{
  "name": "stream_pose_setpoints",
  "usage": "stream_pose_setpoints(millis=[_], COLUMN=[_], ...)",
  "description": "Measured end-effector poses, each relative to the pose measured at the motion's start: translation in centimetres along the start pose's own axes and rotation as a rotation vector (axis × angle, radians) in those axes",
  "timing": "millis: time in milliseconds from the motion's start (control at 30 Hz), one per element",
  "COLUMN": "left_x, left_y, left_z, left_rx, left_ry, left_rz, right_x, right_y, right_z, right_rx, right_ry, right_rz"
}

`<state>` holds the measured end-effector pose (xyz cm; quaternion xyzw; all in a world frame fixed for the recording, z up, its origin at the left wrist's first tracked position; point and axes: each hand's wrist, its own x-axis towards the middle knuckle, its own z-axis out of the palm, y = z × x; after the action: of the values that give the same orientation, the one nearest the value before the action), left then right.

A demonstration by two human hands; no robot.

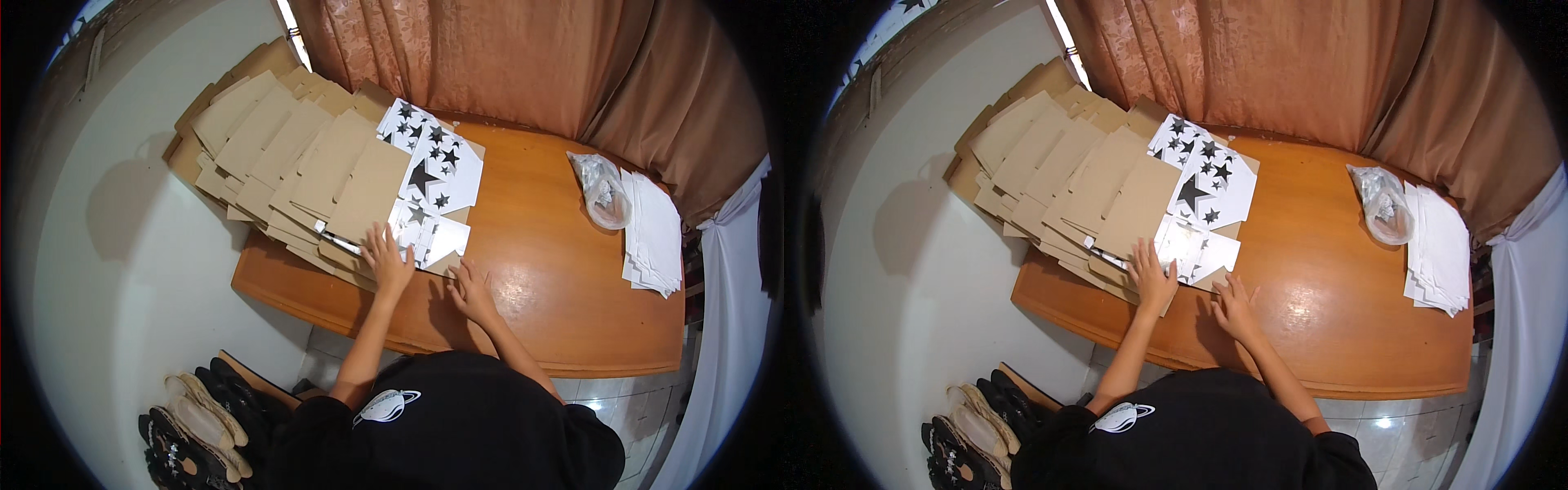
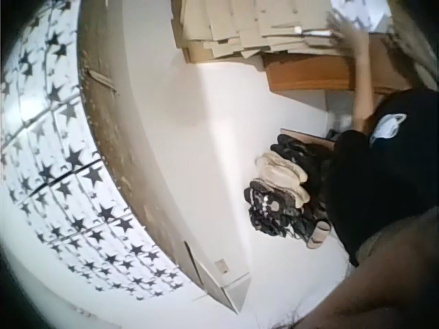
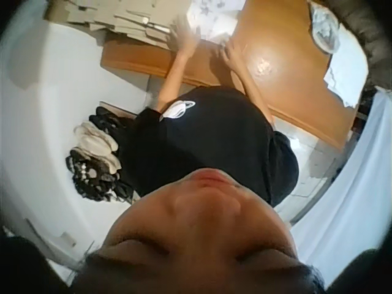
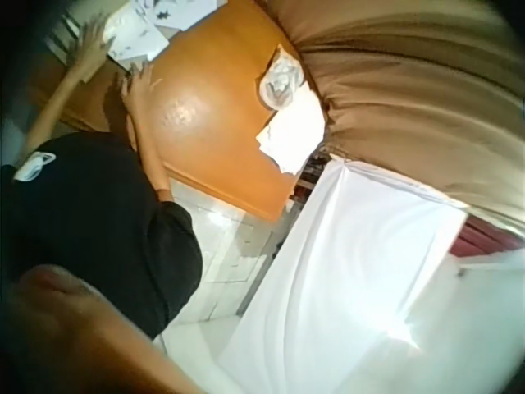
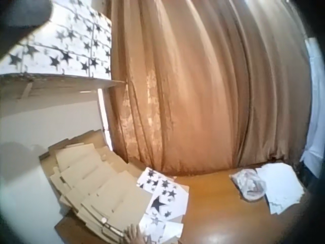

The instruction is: The recorder is folding flat cardboard sheets into shoe boxes, placing lining paper and a silica gel packet inside, and then stacking the completed boxes onto a shelf.

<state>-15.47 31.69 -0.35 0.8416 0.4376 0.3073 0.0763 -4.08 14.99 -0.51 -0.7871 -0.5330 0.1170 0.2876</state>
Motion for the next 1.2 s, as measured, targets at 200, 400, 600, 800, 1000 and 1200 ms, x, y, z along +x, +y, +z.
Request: stream_pose_setpoints(millis=[200, 400, 600, 800, 1000, 1200], left_x=[-2.1, -7.1, -8.4, -6.5, -7.7, -9.3], left_y=[-1.1, 4.6, 6.1, 6.4, 7.1, 9.5], left_z=[2.8, 1.3, 3.8, 6.4, 8.1, 9.0], left_rx=[0.156, -0.124, -0.776, -0.723, -0.118, -0.066], left_ry=[-0.353, -0.649, -0.900, -0.673, -0.416, -0.402], left_rz=[0.194, 0.349, 0.377, 0.320, 0.448, 0.406], right_x=[-0.2, -1.4, -3.6, -3.1, -2.2, -2.2], right_y=[0.5, 4.2, 5.7, 6.2, 7.6, 9.7], right_z=[1.4, 3.7, 1.6, -0.5, 0.8, 2.2], right_rx=[0.044, -0.002, -0.154, -0.215, -0.320, -0.551], right_ry=[-0.071, 0.066, -0.006, 0.091, 0.061, 0.099], right_rz=[0.069, 0.209, 0.465, 0.556, 0.530, 0.276])
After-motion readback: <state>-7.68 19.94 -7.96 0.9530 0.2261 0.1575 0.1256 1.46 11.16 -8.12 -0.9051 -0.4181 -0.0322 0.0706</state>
